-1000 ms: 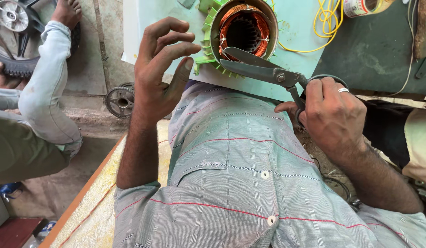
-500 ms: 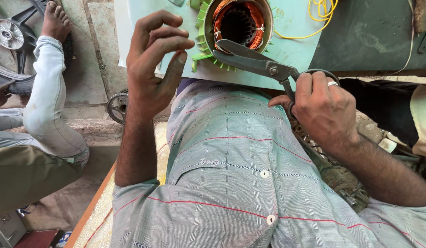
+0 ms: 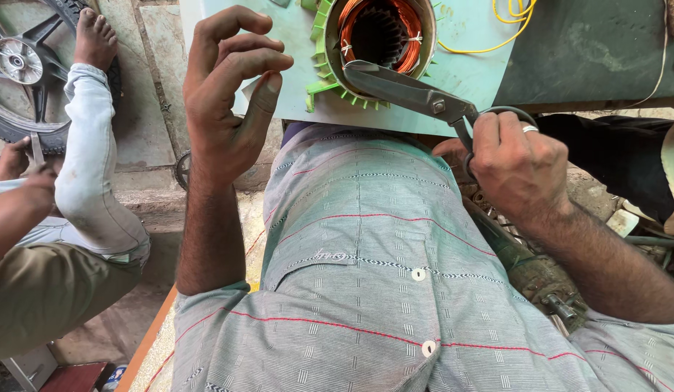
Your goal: The person uses pliers to cut and adjust copper windings inside a green motor stator. They repeatedly trim the wires and inspect the internal coil structure.
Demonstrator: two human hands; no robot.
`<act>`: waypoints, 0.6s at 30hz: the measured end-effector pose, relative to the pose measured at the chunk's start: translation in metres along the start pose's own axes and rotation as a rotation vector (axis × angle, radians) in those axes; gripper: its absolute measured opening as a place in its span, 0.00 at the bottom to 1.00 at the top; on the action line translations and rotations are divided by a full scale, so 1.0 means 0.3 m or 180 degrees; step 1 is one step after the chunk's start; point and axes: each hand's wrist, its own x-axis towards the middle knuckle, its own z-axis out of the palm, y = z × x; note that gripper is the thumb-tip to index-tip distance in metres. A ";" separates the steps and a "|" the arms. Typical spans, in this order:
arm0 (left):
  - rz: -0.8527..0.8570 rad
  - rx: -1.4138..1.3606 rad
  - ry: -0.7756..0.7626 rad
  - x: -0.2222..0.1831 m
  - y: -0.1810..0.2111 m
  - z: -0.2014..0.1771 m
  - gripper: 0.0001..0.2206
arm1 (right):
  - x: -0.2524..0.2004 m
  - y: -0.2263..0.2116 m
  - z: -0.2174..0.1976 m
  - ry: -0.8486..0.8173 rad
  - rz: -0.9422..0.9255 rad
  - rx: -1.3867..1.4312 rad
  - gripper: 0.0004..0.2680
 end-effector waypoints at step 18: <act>0.0231 -0.0609 -0.0169 0.005 -0.122 -0.034 0.10 | 0.046 -0.109 -0.186 -0.0724 0.0306 -0.0883 0.25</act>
